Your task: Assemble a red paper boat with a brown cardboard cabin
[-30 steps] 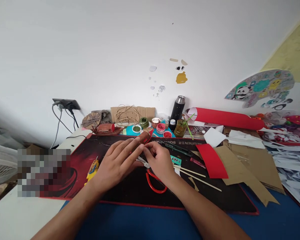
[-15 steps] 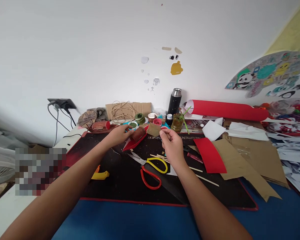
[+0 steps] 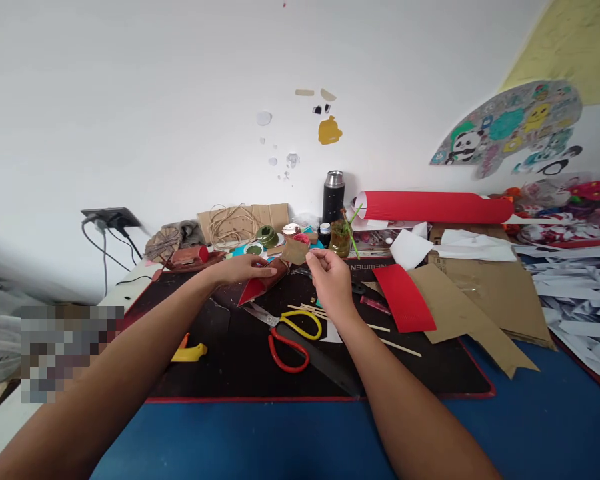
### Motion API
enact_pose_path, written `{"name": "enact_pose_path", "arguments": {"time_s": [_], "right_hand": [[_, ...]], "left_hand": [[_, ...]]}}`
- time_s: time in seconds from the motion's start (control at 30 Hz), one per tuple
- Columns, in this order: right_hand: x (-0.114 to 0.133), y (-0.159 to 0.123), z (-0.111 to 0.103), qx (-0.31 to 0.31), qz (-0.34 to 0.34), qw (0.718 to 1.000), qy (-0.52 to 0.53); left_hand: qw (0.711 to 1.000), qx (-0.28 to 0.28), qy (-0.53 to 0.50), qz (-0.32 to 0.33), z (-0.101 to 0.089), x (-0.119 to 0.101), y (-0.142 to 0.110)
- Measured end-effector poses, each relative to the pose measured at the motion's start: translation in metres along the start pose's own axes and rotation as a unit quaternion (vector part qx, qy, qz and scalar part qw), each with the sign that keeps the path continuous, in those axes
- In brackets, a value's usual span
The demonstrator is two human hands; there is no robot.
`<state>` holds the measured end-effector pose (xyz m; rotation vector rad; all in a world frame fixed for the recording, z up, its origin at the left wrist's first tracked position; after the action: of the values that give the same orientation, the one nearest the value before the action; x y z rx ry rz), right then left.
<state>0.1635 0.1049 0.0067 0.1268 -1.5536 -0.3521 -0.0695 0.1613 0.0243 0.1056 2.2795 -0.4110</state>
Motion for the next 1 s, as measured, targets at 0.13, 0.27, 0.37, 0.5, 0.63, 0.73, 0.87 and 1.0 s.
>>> {"name": "enact_pose_path", "arguments": {"time_s": [0.13,0.27,0.37,0.5,0.63,0.73,0.87,1.0], "right_hand": [[0.006,-0.003,-0.003,-0.029,0.029,0.997,0.06],[0.019,-0.007,-0.002,-0.014,0.027,0.998,0.051],[0.031,-0.01,0.0,0.01,0.004,0.999,0.038],[0.039,-0.015,0.007,0.054,-0.037,0.998,0.0],[0.042,-0.023,0.015,0.091,-0.07,0.99,-0.076],[0.042,-0.03,0.022,0.127,-0.092,0.98,-0.118],[0.041,-0.036,0.03,0.167,-0.129,0.963,-0.166],[0.036,-0.04,0.034,0.184,-0.134,0.954,-0.194]], "left_hand": [[0.991,0.016,-0.134,-0.02,0.006,0.004,-0.005],[0.959,0.0,-0.282,-0.017,0.005,0.004,-0.012],[0.938,0.006,-0.346,-0.018,0.009,0.004,-0.016],[0.907,-0.006,-0.42,-0.022,0.021,0.008,-0.022],[0.876,-0.038,-0.477,-0.054,0.032,0.018,-0.036],[0.871,-0.035,-0.485,-0.075,0.039,0.025,-0.048],[0.862,-0.049,-0.5,-0.07,0.038,0.031,-0.056],[0.853,-0.078,-0.511,-0.068,0.035,0.039,-0.056]]}}
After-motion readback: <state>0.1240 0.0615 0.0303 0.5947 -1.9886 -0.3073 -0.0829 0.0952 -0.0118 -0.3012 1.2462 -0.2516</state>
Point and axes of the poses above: each hand's wrist, its own y-axis towards the middle knuckle, its own z-axis out of the palm, x = y × z, the point moved 6 cm from there along y, towards the middle knuckle, and after that the axes turned 3 degrees about y, right-handed, at the moved point
